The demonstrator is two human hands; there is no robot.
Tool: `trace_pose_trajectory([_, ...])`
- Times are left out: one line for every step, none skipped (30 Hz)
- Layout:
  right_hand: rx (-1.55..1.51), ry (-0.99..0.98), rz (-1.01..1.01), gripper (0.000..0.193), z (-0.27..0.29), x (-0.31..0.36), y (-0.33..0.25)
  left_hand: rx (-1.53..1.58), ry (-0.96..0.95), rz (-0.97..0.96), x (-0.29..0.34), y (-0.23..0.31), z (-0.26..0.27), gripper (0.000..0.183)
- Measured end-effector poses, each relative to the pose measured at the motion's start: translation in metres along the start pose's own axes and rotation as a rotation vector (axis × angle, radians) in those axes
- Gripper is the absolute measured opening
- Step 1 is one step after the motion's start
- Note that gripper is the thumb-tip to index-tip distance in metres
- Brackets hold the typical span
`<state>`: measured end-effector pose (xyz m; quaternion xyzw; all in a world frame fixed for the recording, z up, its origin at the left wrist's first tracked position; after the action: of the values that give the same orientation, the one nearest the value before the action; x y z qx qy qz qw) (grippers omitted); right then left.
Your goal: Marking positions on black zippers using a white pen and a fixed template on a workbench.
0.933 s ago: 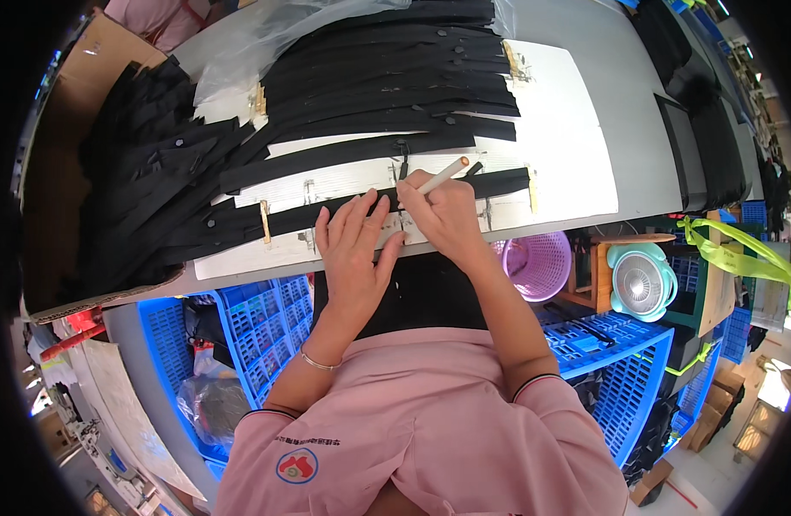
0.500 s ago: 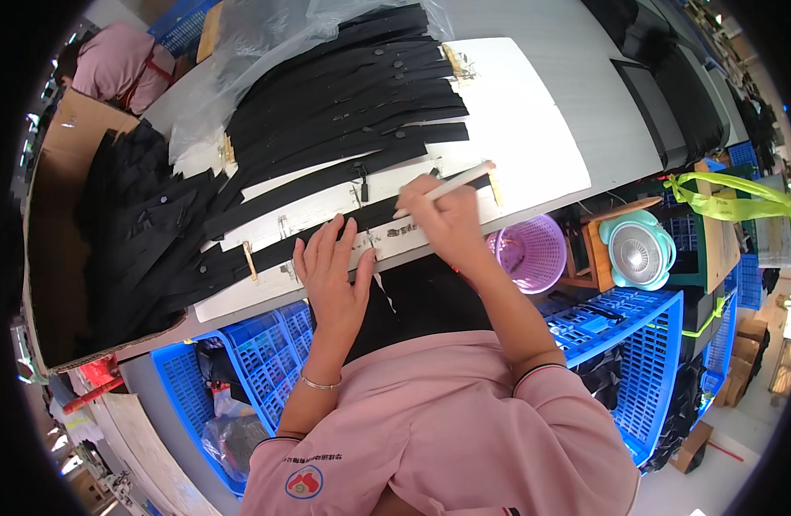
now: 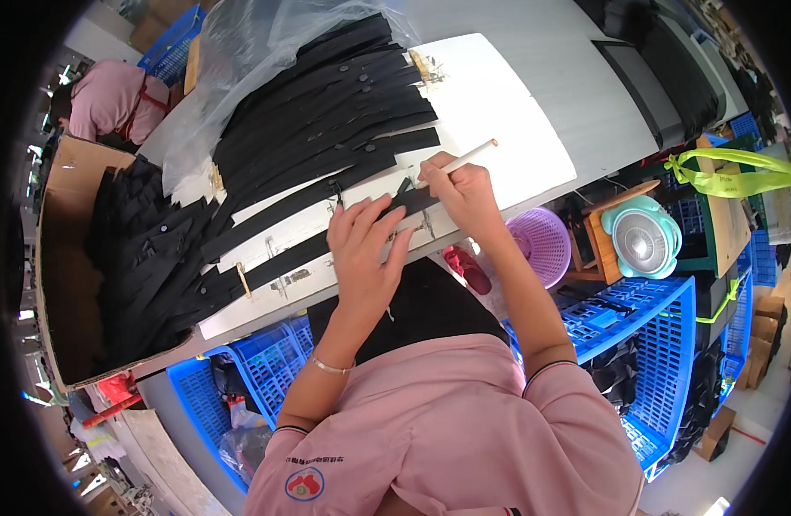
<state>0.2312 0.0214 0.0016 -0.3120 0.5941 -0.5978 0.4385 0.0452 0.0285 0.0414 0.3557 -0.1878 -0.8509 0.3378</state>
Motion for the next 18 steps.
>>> trace_pose_trajectory([0.007,-0.006,0.017,0.024,-0.001,0.000,0.000,-0.001,-0.001,-0.004,-0.007,0.001,-0.008,0.028])
trace_pose_trajectory([0.014,-0.013,0.034,0.024,-0.002,-0.001,-0.001,-0.009,0.002,-0.005,-0.013,0.000,-0.015,0.024])
trace_pose_trajectory([0.013,-0.009,0.034,0.024,-0.002,-0.001,-0.001,-0.016,0.005,-0.005,-0.016,-0.001,-0.022,0.020])
trace_pose_trajectory([0.060,-0.019,0.024,0.024,-0.003,0.000,-0.001,-0.016,0.003,-0.008,-0.016,-0.004,-0.026,0.020])
trace_pose_trajectory([0.107,-0.029,0.013,0.025,-0.004,-0.001,-0.001,-0.013,0.023,0.017,-0.017,-0.009,-0.027,0.017])
trace_pose_trajectory([0.107,-0.025,0.008,0.025,-0.003,-0.001,-0.002,-0.009,0.040,0.041,-0.017,-0.012,-0.027,0.015])
trace_pose_trajectory([0.132,-0.041,0.018,0.025,-0.004,0.000,-0.004,-0.022,0.067,0.026,-0.017,-0.011,-0.026,0.014])
trace_pose_trajectory([0.157,-0.058,0.027,0.025,-0.005,0.000,-0.006,-0.021,0.061,0.027,-0.016,-0.011,-0.028,0.014])
trace_pose_trajectory([0.155,-0.057,0.023,0.025,-0.005,0.000,-0.007,-0.026,0.065,0.031,-0.017,-0.011,-0.028,0.014])
trace_pose_trajectory([0.182,-0.062,0.019,0.025,-0.005,0.000,-0.008,-0.032,0.068,0.036,-0.017,-0.011,-0.027,0.015])
trace_pose_trajectory([0.208,-0.067,0.016,0.025,-0.006,0.001,-0.007,-0.032,0.064,0.037,-0.016,-0.011,-0.028,0.015])
trace_pose_trajectory([0.207,-0.064,0.013,0.025,-0.006,0.001,-0.006,-0.033,0.063,0.038,-0.016,-0.011,-0.028,0.015])
trace_pose_trajectory([0.231,-0.067,0.023,0.025,-0.007,0.001,-0.004,-0.034,0.062,0.040,-0.016,-0.011,-0.028,0.015])
trace_pose_trajectory([0.256,-0.069,0.033,0.024,-0.007,0.001,-0.003,-0.034,0.058,0.038,-0.016,-0.010,-0.029,0.015])
trace_pose_trajectory([0.254,-0.066,0.032,0.024,-0.007,0.001,-0.002,-0.020,0.055,0.040,-0.016,-0.010,-0.029,0.015])
trace_pose_trajectory([0.276,-0.070,0.056,0.024,-0.007,0.002,-0.003,-0.006,0.051,0.042,-0.015,-0.010,-0.029,0.015])
trace_pose_trajectory([0.298,-0.073,0.080,0.024,-0.008,0.002,-0.005,-0.006,0.048,0.040,-0.015,-0.010,-0.029,0.015])
trace_pose_trajectory([0.297,-0.073,0.080,0.024,-0.008,0.003,-0.007,-0.018,0.059,0.042,-0.015,-0.010,-0.028,0.015])
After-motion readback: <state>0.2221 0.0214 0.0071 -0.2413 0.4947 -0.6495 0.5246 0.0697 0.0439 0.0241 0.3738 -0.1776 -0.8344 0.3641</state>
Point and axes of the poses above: each hand's wrist, its own x-axis away from the middle knuckle, its own z-axis out of the back of the hand, y = z × x, the point moved 7 cm from there along -x, towards the middle knuckle
